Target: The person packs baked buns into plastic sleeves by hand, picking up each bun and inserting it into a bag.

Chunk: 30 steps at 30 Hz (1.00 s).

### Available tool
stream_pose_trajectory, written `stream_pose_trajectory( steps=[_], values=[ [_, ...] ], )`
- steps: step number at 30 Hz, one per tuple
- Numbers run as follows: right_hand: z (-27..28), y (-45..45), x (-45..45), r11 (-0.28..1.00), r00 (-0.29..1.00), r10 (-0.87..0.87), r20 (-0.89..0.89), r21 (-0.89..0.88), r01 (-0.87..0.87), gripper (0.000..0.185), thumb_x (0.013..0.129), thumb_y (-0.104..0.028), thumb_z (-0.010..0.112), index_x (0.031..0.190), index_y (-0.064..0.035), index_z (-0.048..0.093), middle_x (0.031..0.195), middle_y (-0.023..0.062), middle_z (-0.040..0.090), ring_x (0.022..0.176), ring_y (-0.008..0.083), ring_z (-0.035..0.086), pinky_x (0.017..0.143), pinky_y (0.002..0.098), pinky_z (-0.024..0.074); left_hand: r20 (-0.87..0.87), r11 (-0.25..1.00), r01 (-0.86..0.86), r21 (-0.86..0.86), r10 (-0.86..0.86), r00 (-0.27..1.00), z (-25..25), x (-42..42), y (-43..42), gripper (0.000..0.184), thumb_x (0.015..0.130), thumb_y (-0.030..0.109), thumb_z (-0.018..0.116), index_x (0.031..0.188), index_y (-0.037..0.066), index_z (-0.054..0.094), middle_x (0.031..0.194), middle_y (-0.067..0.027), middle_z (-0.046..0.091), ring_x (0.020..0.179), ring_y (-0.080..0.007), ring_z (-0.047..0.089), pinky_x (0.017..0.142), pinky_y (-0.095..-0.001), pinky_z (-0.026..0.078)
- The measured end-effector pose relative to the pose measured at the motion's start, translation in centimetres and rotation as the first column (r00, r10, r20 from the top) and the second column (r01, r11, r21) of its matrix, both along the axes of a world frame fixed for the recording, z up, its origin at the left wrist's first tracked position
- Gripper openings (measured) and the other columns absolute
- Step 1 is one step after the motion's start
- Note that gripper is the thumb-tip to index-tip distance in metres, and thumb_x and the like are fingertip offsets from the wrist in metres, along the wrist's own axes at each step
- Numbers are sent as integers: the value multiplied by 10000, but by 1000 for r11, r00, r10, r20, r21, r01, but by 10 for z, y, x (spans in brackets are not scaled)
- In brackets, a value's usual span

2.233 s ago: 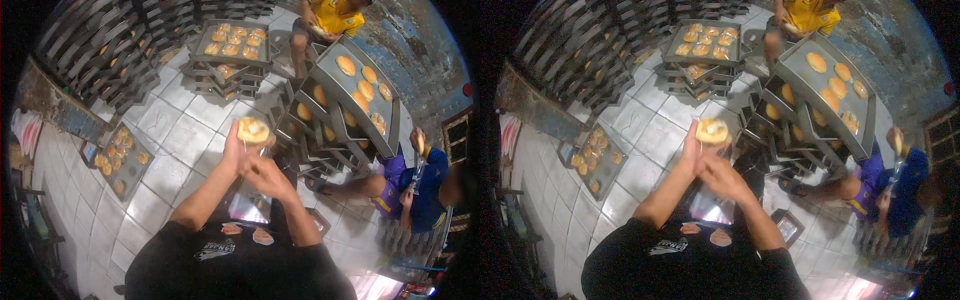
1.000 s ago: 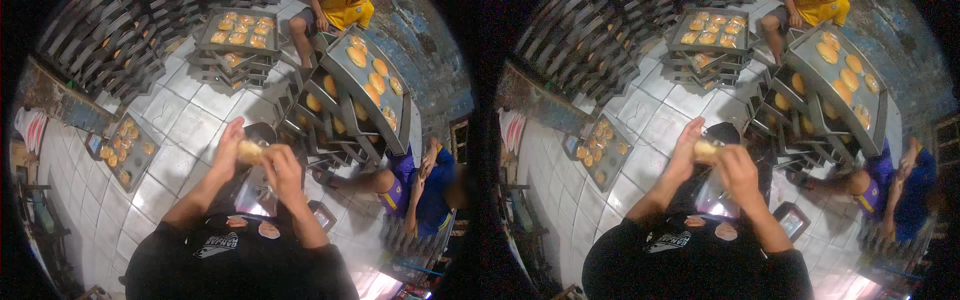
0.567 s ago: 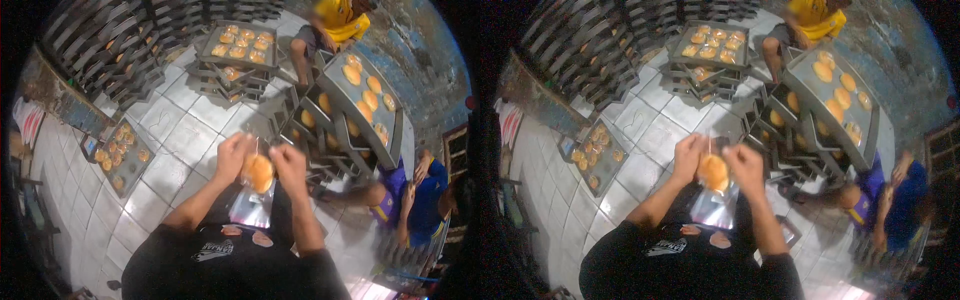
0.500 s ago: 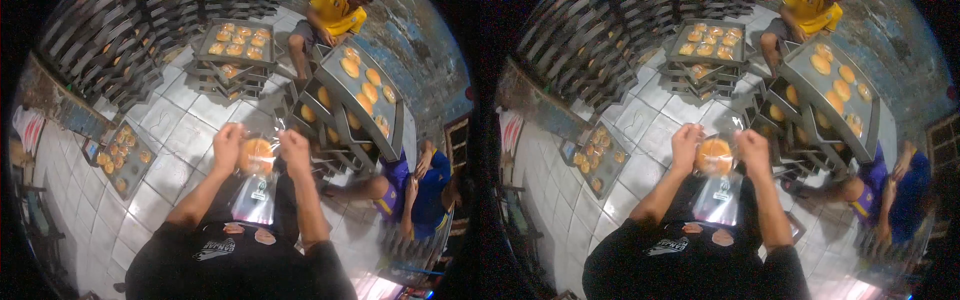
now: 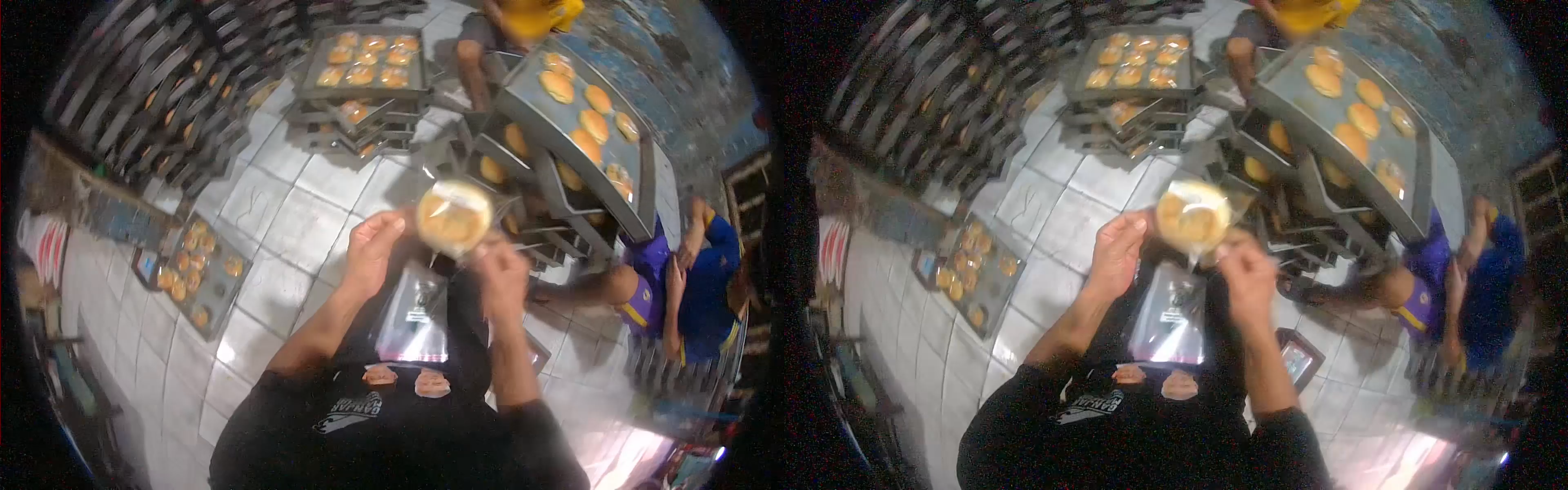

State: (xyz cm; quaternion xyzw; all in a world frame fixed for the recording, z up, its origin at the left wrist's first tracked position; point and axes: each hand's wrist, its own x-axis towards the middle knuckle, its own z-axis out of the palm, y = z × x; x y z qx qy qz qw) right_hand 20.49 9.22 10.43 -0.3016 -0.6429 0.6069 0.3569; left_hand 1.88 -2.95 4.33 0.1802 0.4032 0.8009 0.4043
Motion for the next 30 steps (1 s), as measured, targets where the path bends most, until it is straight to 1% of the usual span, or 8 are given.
stream_pose_trajectory(
  steps=[3,7,10,17,19,21,25,30],
  values=[
    [73,70,12,561,954,-299,-28,803,199,163,925,-116,740,885,16,653,1217,161,698,938,257,684,845,352,541,-83,1000,-18,-12,17,996,47,18,29,415,1014,175,631,1369,-31,565,1373,-149,635,1137,-207,647,1020,-348,496],
    [114,119,10,189,854,-518,-36,970,156,294,864,-164,801,1071,-4,667,1208,198,672,1032,400,666,894,435,544,-668,945,44,-325,-262,696,16,32,-4,515,938,136,685,1423,21,556,1475,-171,559,1328,-285,562,1122,-408,440],
    [71,87,19,340,857,-469,214,939,-49,450,828,-193,820,1196,-8,639,1199,206,669,1073,411,653,906,465,540,-982,959,-225,-170,-146,121,-2,47,-42,472,842,163,774,1284,33,674,1465,-202,560,1373,-408,499,1137,-499,409],
    [-61,-26,46,532,695,83,714,558,-637,341,822,-156,734,1135,-33,677,1131,145,687,1118,358,634,1046,477,472,-978,993,-94,-69,-86,-189,-14,40,-74,327,807,100,785,1134,110,777,1499,-203,532,1418,-438,449,1101,-484,456],
    [-25,-12,47,577,726,196,659,521,-629,293,805,-125,728,1083,-43,684,1068,134,684,1056,346,648,976,461,507,-996,994,-97,-49,-56,-69,12,50,-64,283,877,120,762,1159,88,768,1507,-184,537,1356,-372,543,1051,-454,509],
    [25,23,42,530,782,343,520,580,-619,230,780,-54,752,998,-45,678,922,135,641,993,358,641,833,434,530,-281,914,276,-296,-360,890,3,57,-54,269,972,155,702,1219,54,741,1340,-160,671,1184,-294,677,971,-427,561],
    [142,138,14,715,951,-25,309,670,-199,272,945,-221,708,1099,3,700,1047,168,717,937,283,695,847,374,538,-97,858,423,-292,-466,879,3,32,-28,188,1020,155,642,1015,-16,721,843,-147,746,806,-207,735,750,-349,610],
    [105,336,7,770,665,-385,640,620,-151,550,1012,-500,561,1119,14,726,1090,254,726,1025,405,698,902,457,536,22,967,132,-218,-130,991,-31,30,-19,248,1052,191,586,1130,-40,631,1025,-177,735,858,-230,734,778,-357,611]
  ],
)
